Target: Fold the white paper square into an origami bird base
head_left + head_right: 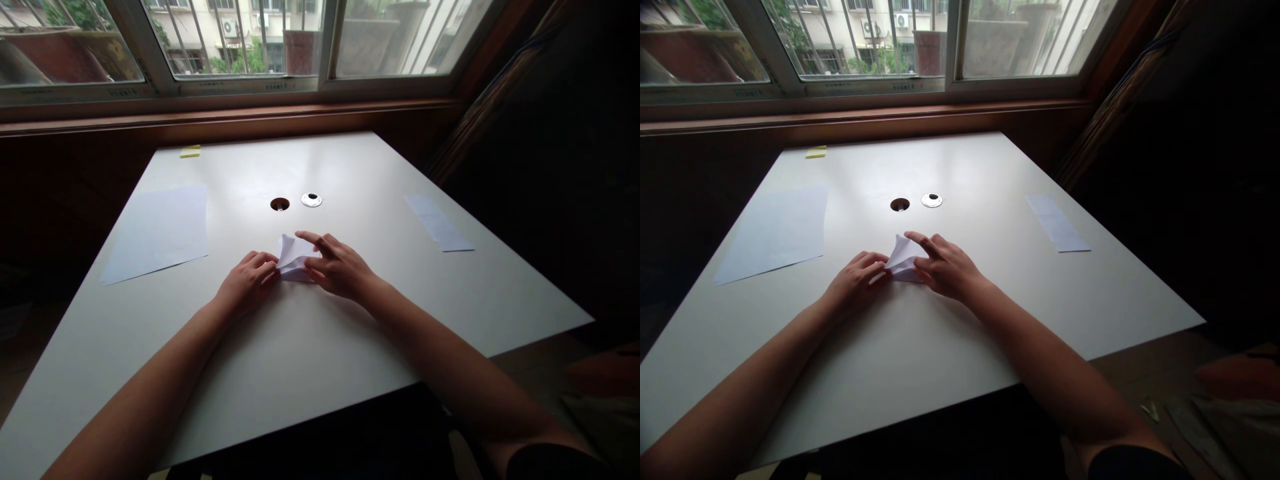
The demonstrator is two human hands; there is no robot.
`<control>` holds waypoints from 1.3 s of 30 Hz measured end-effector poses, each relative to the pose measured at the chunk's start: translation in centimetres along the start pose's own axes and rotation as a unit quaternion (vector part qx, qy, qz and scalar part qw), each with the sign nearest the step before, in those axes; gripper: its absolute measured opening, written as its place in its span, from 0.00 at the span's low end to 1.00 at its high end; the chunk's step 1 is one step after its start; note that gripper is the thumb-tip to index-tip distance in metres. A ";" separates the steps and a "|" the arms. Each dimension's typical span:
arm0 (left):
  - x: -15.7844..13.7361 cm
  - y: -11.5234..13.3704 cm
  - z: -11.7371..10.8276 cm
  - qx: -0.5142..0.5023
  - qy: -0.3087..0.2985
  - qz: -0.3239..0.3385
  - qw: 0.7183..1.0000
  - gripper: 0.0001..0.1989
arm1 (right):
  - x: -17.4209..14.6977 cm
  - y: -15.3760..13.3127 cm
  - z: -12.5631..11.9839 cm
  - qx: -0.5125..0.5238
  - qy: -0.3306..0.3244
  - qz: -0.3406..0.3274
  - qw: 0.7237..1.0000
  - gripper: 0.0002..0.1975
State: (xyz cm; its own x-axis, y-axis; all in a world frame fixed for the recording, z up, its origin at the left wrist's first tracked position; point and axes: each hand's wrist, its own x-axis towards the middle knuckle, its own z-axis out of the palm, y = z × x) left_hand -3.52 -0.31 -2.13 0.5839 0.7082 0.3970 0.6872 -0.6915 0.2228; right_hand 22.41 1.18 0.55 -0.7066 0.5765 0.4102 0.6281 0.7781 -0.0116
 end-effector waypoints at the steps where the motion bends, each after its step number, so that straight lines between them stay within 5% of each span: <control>1: 0.0 0.0 0.0 0.000 -0.002 -0.001 1.000 0.06 | 0.0 0.0 0.1 0.011 0.002 -0.006 1.000 0.08; 10: -0.2 -0.1 0.2 0.014 -0.009 0.013 1.000 0.10 | 0.1 0.0 0.9 0.113 0.032 -0.070 0.991 0.09; 19: -0.2 -0.2 0.3 0.020 0.005 0.019 1.000 0.14 | 0.3 -0.5 0.9 0.038 0.024 -0.066 0.997 0.14; 27: -0.1 0.0 0.1 0.025 -0.009 0.011 1.000 0.13 | 0.1 0.1 -0.3 0.015 0.127 0.051 0.990 0.12; 39: 0.1 0.5 -0.2 0.031 -0.005 0.014 0.999 0.12 | 0.0 1.2 0.6 0.010 0.141 0.206 0.968 0.10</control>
State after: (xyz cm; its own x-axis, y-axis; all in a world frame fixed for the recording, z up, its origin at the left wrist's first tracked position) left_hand -3.19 -0.62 -1.81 0.6068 0.6905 0.3937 0.6960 -0.7008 0.1564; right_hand 22.98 2.20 0.01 -0.2778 0.7498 0.6005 0.8297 0.5023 -0.2434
